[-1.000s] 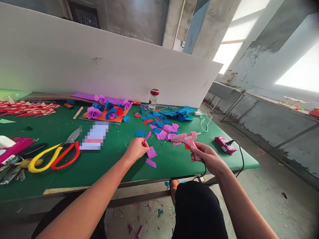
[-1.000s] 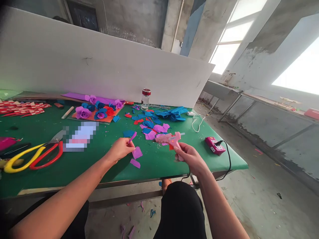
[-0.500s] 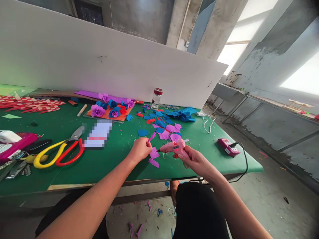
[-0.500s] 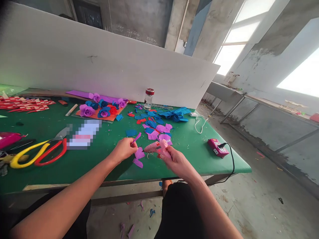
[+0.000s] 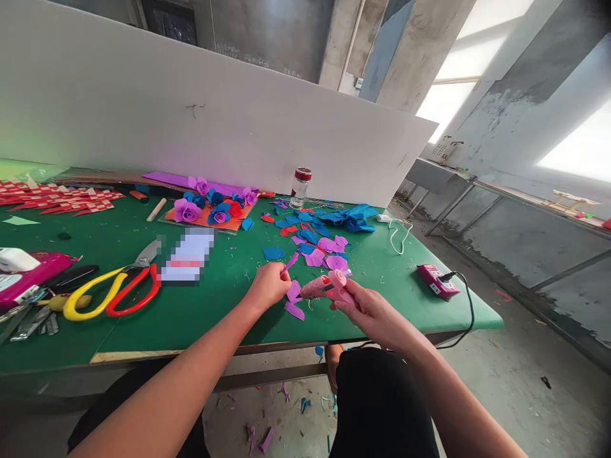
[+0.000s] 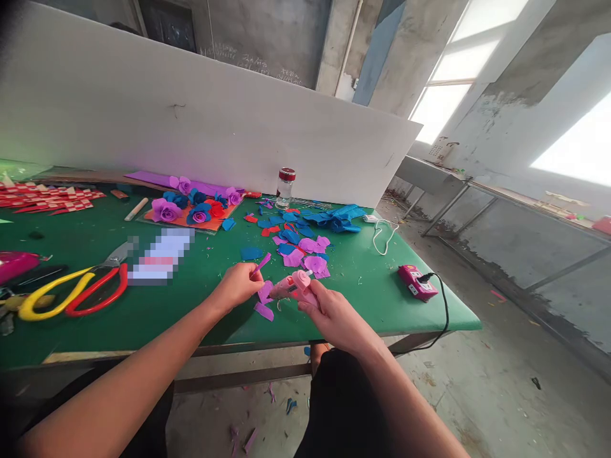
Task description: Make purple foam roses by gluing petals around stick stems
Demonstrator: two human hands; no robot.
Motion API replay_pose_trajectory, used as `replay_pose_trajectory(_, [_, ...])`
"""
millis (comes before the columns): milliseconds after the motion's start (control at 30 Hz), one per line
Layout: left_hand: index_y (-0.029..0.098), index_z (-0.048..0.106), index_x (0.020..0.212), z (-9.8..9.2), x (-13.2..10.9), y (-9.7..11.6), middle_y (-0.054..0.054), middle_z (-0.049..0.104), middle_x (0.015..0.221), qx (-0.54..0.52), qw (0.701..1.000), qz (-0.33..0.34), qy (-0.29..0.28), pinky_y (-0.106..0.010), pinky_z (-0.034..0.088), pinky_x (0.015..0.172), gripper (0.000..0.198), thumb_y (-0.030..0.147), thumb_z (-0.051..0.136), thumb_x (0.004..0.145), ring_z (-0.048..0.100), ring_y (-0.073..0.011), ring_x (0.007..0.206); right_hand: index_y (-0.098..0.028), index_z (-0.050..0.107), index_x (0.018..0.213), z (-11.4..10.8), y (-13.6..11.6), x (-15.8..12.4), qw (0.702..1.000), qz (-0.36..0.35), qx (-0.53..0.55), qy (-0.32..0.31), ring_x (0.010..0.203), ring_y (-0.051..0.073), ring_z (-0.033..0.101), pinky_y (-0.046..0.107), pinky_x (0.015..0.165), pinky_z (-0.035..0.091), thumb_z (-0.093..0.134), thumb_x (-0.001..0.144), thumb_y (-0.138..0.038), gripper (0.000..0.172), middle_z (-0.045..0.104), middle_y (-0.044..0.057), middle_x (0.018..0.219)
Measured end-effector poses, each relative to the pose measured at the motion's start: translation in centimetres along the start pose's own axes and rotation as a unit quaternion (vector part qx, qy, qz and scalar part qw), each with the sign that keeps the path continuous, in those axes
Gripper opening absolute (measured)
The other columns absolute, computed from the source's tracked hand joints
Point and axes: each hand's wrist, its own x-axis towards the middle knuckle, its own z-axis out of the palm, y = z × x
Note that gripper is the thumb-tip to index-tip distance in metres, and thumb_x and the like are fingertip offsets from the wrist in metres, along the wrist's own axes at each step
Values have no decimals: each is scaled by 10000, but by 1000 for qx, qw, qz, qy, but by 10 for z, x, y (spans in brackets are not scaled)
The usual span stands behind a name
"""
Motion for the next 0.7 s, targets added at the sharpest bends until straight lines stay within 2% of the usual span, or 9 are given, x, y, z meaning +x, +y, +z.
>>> replay_pose_trajectory(700, [181,558,582,1,1,-2,-21,617,587,-2,1000,4,-14,-265,284,514,89,125,559,652,516,-145,550,-246,566,1119,1,-8,0,998,-15,-55,-31,798,214,619,318,739,464,448,919,-347,254,694,54,931])
